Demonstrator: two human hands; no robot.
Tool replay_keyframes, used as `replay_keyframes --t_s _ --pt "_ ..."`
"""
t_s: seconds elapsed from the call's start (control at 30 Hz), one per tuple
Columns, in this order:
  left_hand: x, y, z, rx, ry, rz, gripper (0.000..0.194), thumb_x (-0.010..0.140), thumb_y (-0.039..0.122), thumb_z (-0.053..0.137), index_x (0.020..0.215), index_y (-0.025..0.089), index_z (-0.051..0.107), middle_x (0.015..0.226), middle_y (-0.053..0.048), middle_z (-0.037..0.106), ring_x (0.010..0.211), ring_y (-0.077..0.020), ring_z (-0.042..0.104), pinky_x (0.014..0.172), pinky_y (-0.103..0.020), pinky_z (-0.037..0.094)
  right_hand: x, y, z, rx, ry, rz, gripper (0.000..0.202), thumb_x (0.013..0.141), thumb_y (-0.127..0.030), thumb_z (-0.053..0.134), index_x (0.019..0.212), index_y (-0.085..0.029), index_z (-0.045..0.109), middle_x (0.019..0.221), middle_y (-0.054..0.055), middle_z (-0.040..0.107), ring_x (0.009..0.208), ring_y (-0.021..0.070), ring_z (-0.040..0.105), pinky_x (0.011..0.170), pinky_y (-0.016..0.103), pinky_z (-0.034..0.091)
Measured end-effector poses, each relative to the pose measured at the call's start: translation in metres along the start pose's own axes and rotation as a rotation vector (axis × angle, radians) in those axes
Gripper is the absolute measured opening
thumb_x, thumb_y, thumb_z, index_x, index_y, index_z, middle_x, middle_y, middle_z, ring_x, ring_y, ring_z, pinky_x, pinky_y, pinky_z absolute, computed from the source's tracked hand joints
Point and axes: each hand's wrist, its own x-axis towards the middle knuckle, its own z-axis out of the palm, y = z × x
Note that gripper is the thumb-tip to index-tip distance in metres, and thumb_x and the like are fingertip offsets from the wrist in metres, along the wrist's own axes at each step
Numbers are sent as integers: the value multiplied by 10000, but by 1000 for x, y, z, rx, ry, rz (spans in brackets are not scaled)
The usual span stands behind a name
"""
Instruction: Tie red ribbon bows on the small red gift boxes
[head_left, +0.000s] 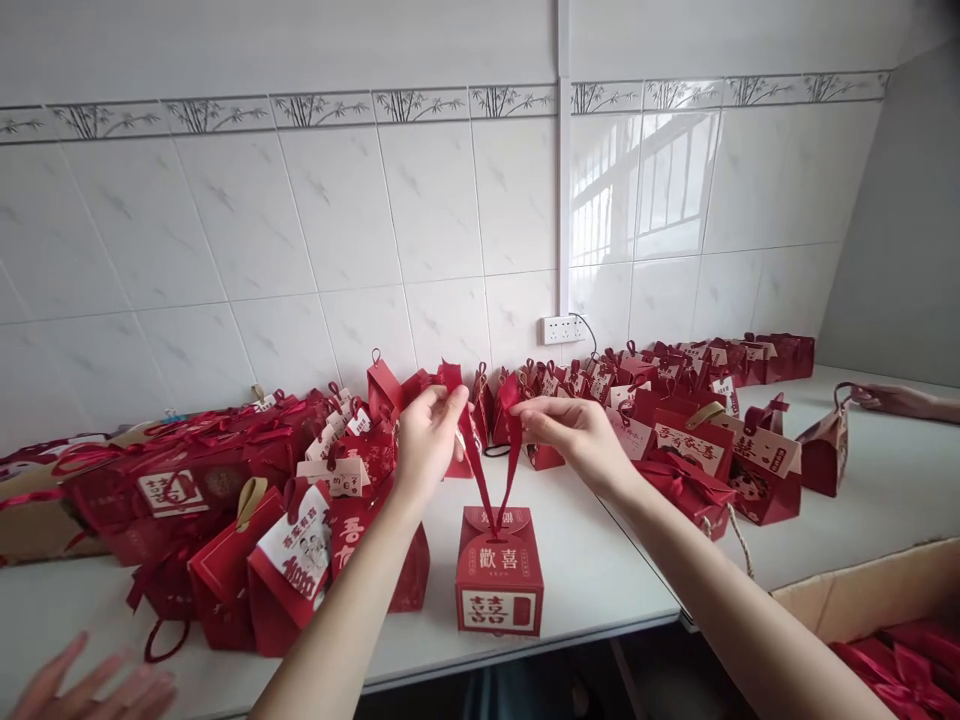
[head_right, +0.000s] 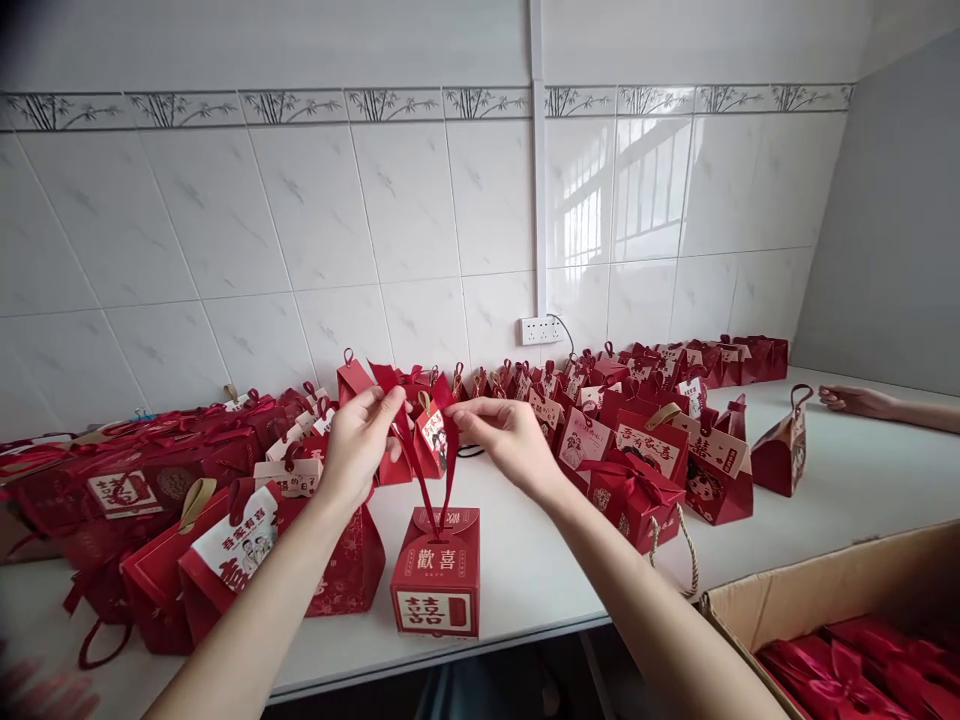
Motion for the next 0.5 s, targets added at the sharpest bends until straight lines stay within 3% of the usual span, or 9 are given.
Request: replay_keyframes --t_s 0.1,0.2,0.3,0.4,0.43,0.5 --pt "-2 -10 -14 52 23 -3 343 780 530 573 760 194 509 650 41 523 357 -60 407 311 -203 317 -7 3 -17 22 -11 64 297 702 -415 697 813 -140 718 799 72 706 735 173 660 684 306 539" --pt "-7 -21 -31 312 18 32 277 826 456 531 740 194 505 643 26 513 439 -95 481 391 -223 391 -15 8 -32 -65 -168 158 291 723 -419 680 788 -136 686 754 62 682 660 150 640 642 292 534" --pt "-20 -28 -40 650 128 238 163 809 316 581 888 179 540 940 -70 571 801 -185 603 631 -296 502 -20 18 -33 -354 -319 121 250 796 -376 612 878 -146 666 794 61 671 684 153 627 651 300 527" --pt "-44 -30 -33 835 248 504 203 792 238 602 968 164 533 1116 -123 488 1062 -244 518 837 -375 483 -23 34 -20 -686 -273 -95 223 818 -262 599 1014 -167 646 1003 103 632 834 191 629 760 355 523" --pt "-54 -30 -29 870 196 556 144 804 239 588 919 167 539 1064 -110 497 1037 -238 518 846 -381 477 -23 40 -14 -757 -281 -173 215 813 -227 606 1015 -169 653 1047 116 609 881 203 623 795 368 517" --pt "-75 -33 -18 927 -27 572 87 826 252 563 788 179 535 890 -64 510 897 -207 535 793 -369 486 -25 49 -3 -828 -414 -289 149 812 -173 609 937 -168 689 1033 118 595 908 206 615 814 359 511"
